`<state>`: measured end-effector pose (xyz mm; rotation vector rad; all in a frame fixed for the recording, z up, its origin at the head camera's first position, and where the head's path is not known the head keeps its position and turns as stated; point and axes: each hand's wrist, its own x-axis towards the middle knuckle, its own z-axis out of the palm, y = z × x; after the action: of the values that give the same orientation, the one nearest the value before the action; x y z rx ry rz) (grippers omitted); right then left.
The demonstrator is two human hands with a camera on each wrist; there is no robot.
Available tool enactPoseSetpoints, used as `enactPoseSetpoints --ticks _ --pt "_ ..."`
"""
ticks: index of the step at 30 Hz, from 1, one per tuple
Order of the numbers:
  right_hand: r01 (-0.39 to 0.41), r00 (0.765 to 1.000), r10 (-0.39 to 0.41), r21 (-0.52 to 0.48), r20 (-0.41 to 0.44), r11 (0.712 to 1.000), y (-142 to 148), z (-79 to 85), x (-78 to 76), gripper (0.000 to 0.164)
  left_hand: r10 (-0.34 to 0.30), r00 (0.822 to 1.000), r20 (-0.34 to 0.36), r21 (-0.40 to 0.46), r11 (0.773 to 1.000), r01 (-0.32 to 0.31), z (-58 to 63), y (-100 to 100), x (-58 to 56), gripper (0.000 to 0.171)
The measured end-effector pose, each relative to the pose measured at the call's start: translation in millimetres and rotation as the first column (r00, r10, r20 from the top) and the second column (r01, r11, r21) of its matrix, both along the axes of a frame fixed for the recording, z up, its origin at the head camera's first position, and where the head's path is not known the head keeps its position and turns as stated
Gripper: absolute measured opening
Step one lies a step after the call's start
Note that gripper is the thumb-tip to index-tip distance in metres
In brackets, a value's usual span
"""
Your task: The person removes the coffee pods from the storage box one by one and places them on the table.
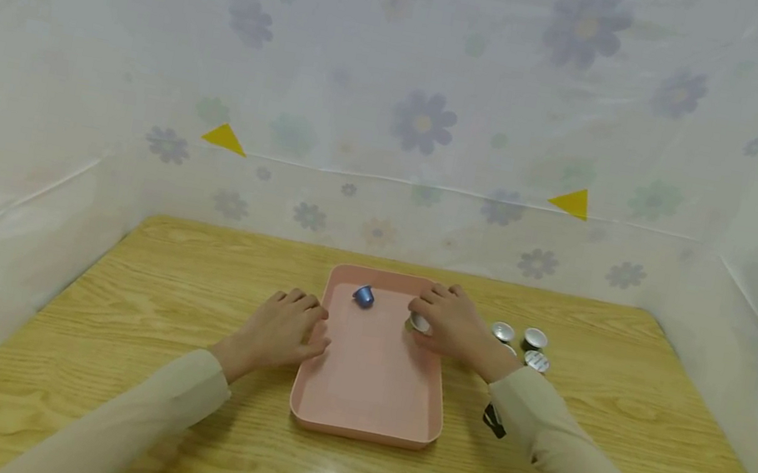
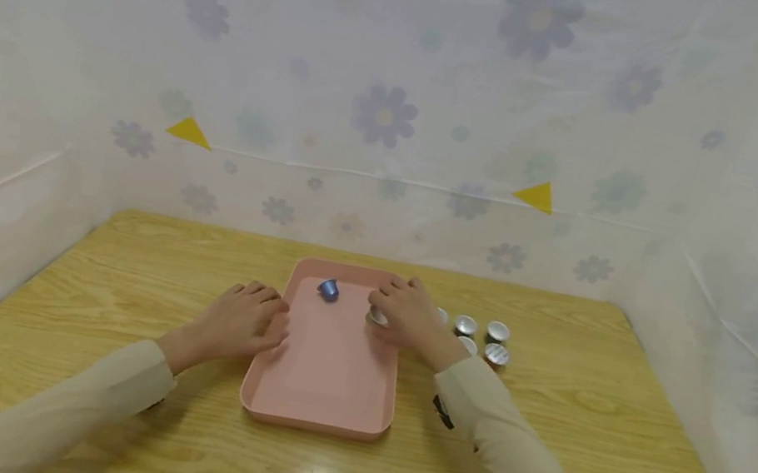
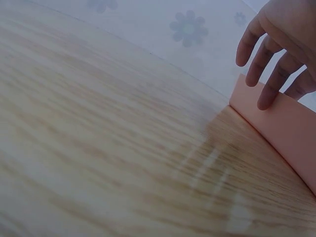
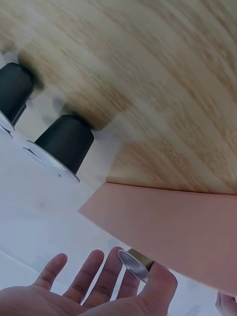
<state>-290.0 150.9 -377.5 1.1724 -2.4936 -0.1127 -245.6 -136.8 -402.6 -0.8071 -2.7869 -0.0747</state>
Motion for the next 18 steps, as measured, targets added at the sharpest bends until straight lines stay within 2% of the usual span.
enactPoseSetpoints --ticks 18 --pt "-0.013 0.999 0.009 -0.080 -0.047 0.997 27 6.3 16.9 0.027 0.009 1.000 0.001 -0.006 1.000 -0.009 -0.2 1 -0.6 0.042"
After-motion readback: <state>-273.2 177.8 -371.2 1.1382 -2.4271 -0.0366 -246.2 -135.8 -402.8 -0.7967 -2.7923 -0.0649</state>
